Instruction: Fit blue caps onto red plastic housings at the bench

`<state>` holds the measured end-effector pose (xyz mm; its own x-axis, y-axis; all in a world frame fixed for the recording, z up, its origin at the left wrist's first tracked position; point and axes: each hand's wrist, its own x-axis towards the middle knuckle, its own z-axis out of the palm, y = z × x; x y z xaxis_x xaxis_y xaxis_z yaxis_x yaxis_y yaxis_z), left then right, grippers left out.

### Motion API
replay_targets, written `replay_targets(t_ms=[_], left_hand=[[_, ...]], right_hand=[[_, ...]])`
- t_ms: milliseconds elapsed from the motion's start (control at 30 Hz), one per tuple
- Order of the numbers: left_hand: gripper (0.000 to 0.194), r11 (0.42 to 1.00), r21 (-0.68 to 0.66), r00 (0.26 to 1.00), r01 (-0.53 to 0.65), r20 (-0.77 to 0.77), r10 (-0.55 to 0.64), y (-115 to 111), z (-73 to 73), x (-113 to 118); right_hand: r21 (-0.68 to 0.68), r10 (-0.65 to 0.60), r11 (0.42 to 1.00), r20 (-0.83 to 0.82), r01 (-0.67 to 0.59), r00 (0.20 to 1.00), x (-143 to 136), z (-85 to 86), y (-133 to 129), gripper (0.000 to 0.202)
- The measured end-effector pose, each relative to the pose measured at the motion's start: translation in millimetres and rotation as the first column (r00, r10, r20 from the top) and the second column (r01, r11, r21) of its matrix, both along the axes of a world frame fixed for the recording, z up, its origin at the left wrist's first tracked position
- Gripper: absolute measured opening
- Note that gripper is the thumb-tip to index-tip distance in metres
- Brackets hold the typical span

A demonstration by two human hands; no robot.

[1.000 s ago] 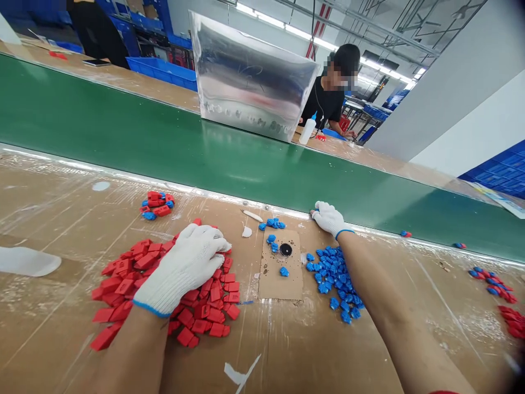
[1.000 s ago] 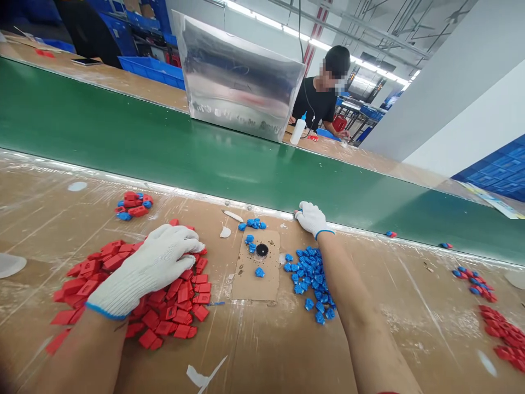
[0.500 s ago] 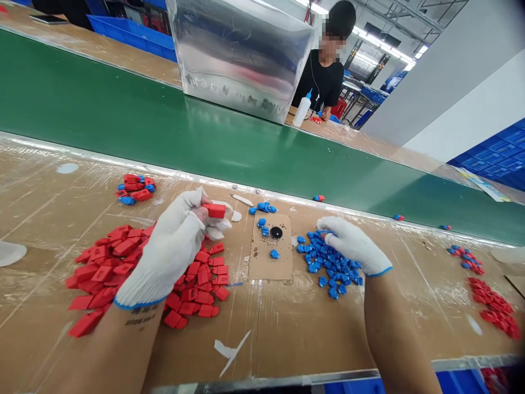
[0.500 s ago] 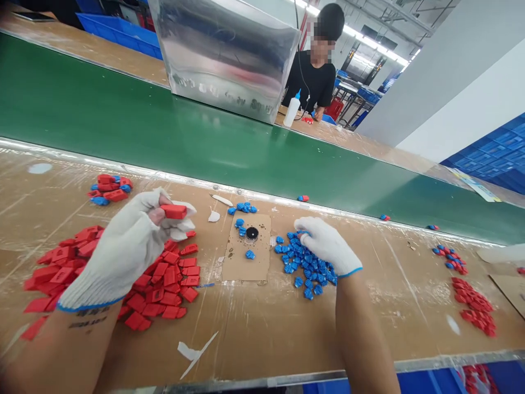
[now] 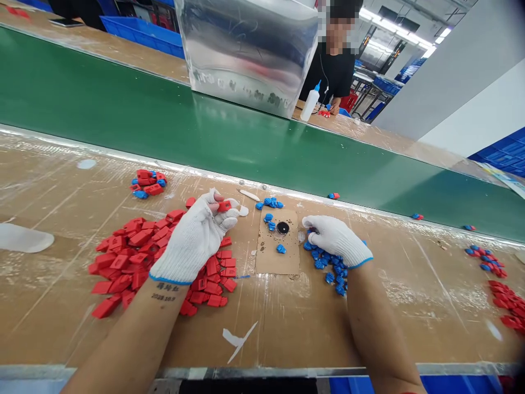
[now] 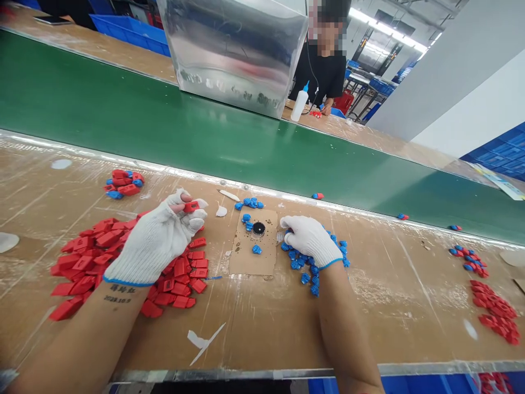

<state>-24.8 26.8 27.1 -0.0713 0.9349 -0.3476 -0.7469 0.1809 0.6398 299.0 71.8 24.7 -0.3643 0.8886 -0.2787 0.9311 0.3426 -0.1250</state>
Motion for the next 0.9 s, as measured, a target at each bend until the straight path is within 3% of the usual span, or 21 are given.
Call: replay_targets(t_ms=[100,167,267,367,467,600,900], left_hand=[[0.012,0.999,0.028,1.000,0.019,-0.001,-0.019,-1.0,-0.8,0.4],[0.012,1.000,0.020,1.000,0.019,-0.004,-0.019,-1.0,-1.5,1.6],[0.013,1.000,-0.018,1.000,0.012,-0.013,-0.012,0.4,-2.8,3.8],[0.014,1.000,-0.025,1.000,0.008,-0.018,-0.008,2.3,-3.6,4.5],[0.015,1.000,-0.007,1.000,0.019,-0.010,-0.019,2.9,-3.9,3.4],[0.015,0.999,0.011,0.999,0.035,-0.008,-0.035,2.6,-4.6,2.7],[0.015,0.999,0.016,0.998,0.050,-0.024,-0.049,4.5,-8.3,1.6]], right_hand=[[0.085,0.050,0.996,-0.312,-0.025,0.949,8.4,11.0,-2.5,0.012],[0.187,0.171,0.979,-0.526,-0.083,0.833,6.3,22.0,-2.1,0.010],[0.303,0.308,0.944,-0.654,-0.133,0.691,-9.4,32.6,1.2,0.013],[0.288,0.347,0.937,-0.694,-0.198,0.631,-28.3,28.0,4.7,0.015],[0.229,0.329,0.944,-0.683,-0.236,0.652,-37.9,12.5,5.3,0.016],[0.222,0.271,0.960,-0.605,-0.168,0.749,-40.2,-2.6,3.3,0.021],[0.221,0.276,0.957,-0.500,-0.187,0.821,-45.6,-2.3,3.7,0.022]])
